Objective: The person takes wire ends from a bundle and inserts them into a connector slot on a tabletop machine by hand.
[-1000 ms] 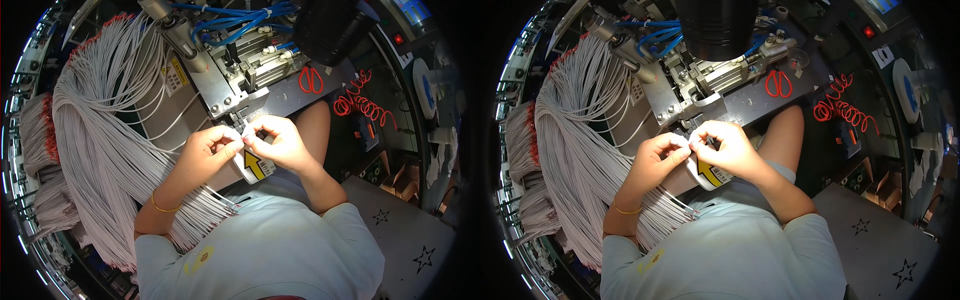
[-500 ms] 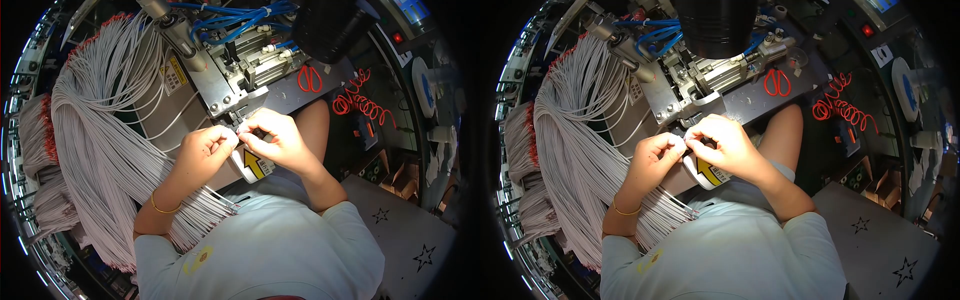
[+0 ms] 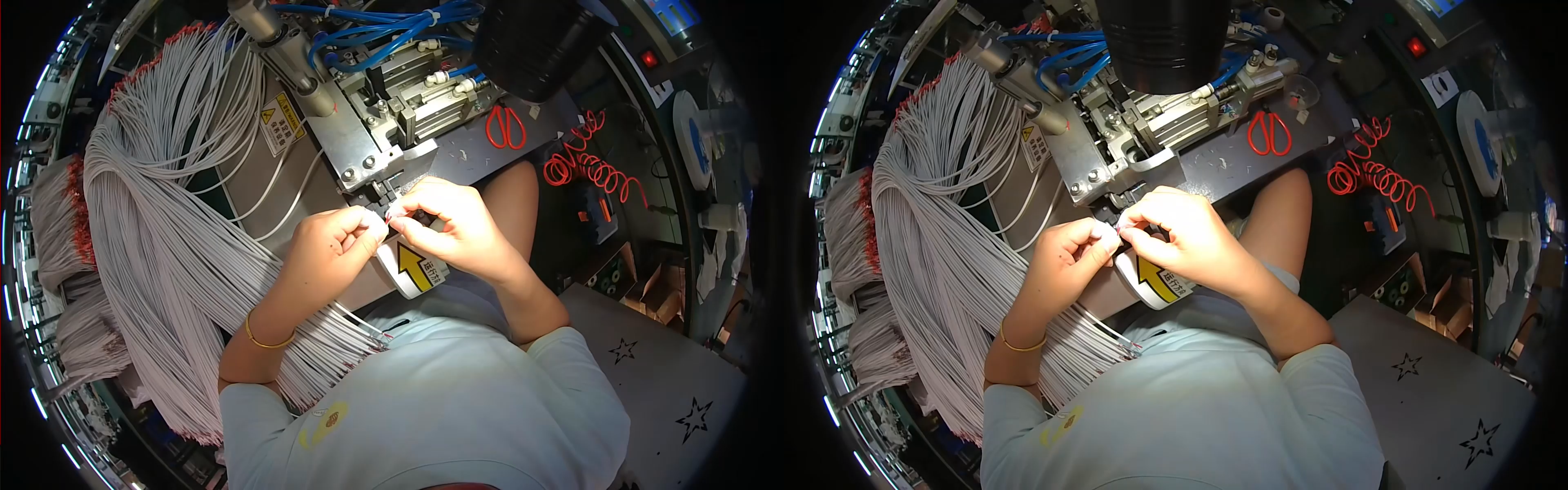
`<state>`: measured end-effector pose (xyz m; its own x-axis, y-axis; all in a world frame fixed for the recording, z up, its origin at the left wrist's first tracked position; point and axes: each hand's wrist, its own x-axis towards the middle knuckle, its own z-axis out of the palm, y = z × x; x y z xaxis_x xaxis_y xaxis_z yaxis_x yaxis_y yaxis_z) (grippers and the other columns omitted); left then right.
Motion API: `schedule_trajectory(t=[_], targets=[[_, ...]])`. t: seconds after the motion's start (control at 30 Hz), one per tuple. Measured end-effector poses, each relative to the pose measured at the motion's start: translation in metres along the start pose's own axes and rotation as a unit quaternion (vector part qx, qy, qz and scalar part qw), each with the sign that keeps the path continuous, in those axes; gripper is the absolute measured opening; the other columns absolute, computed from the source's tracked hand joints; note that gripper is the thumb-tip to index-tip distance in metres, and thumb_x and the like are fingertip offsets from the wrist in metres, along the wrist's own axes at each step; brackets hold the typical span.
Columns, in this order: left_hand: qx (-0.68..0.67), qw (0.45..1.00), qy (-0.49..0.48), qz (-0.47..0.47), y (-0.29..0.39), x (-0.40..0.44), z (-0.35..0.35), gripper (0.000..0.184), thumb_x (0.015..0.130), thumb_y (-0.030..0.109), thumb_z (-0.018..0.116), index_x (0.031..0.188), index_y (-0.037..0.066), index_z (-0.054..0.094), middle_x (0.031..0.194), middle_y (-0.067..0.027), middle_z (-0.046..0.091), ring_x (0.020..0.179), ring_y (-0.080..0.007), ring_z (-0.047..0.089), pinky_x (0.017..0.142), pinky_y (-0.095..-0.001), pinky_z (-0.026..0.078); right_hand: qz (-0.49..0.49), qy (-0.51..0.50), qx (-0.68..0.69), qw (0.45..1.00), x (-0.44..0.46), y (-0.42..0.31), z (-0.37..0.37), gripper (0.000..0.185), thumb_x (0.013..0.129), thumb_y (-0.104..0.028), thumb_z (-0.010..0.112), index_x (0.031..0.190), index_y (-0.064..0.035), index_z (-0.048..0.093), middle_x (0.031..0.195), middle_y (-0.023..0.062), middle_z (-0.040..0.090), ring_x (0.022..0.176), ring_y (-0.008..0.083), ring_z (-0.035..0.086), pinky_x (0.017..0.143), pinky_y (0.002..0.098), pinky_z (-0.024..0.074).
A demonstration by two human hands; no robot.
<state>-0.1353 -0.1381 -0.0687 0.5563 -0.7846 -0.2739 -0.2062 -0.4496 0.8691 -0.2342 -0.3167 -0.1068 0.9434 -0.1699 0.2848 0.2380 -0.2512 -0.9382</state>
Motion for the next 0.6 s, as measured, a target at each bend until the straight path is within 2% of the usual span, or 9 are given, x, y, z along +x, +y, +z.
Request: schedule_trajectory(t=[0.33, 0.47, 0.57, 0.6], targets=[[-0.01, 1.0, -0.007, -0.003, 0.0005, 0.0006, -0.0006, 0.011, 0.092, 0.009, 0.061, 0.09, -0.001, 0.064, 0.077, 0.0012, 0.062, 0.071, -0.0051, 0.056, 0.065, -0.0199, 0.045, 0.026, -0.004, 0.014, 1.0, -0.0001, -0.0015, 0.0019, 0.009, 0.079, -0.004, 0.07, 0.083, 0.001, 0.064, 0.078, 0.0085, 0.063, 0.071, 0.0166, 0.059, 0.064, 0.0269, 0.0474], [-0.063, 0.998, 0.018, 0.0, -0.0053, -0.0001, 0.0011, 0.011, 0.092, 0.009, 0.06, 0.09, -0.001, 0.064, 0.077, 0.0013, 0.061, 0.07, -0.0052, 0.055, 0.064, -0.0201, 0.045, -0.032, -0.03, -0.065, 0.997, -0.0005, -0.0005, 0.0023, 0.008, 0.082, -0.004, 0.067, 0.085, 0.001, 0.063, 0.077, 0.0087, 0.061, 0.067, 0.0185, 0.057, 0.061, 0.0277, 0.0453], [-0.079, 0.995, 0.041, 0.034, -0.0042, 0.0003, 0.0052, 0.01, 0.089, 0.01, 0.062, 0.088, 0.0, 0.063, 0.067, 0.0017, 0.054, 0.058, -0.0023, 0.042, 0.051, -0.0221, 0.035, -0.034, 0.039, -0.04, 0.998, 0.0057, -0.0003, 0.0028, 0.007, 0.086, -0.006, 0.062, 0.088, 0.0012, 0.061, 0.075, 0.0087, 0.058, 0.063, 0.0202, 0.053, 0.06, 0.0292, 0.0436], [-0.079, 0.995, 0.041, 0.034, -0.0036, 0.0009, 0.0061, 0.01, 0.089, 0.01, 0.062, 0.088, 0.0, 0.063, 0.067, 0.0017, 0.054, 0.058, -0.0023, 0.042, 0.051, -0.0221, 0.035, -0.034, 0.039, -0.04, 0.998, 0.0059, 0.0007, 0.0048, 0.007, 0.086, -0.006, 0.062, 0.088, 0.0012, 0.061, 0.075, 0.0087, 0.058, 0.063, 0.0202, 0.053, 0.06, 0.0292, 0.0436]])
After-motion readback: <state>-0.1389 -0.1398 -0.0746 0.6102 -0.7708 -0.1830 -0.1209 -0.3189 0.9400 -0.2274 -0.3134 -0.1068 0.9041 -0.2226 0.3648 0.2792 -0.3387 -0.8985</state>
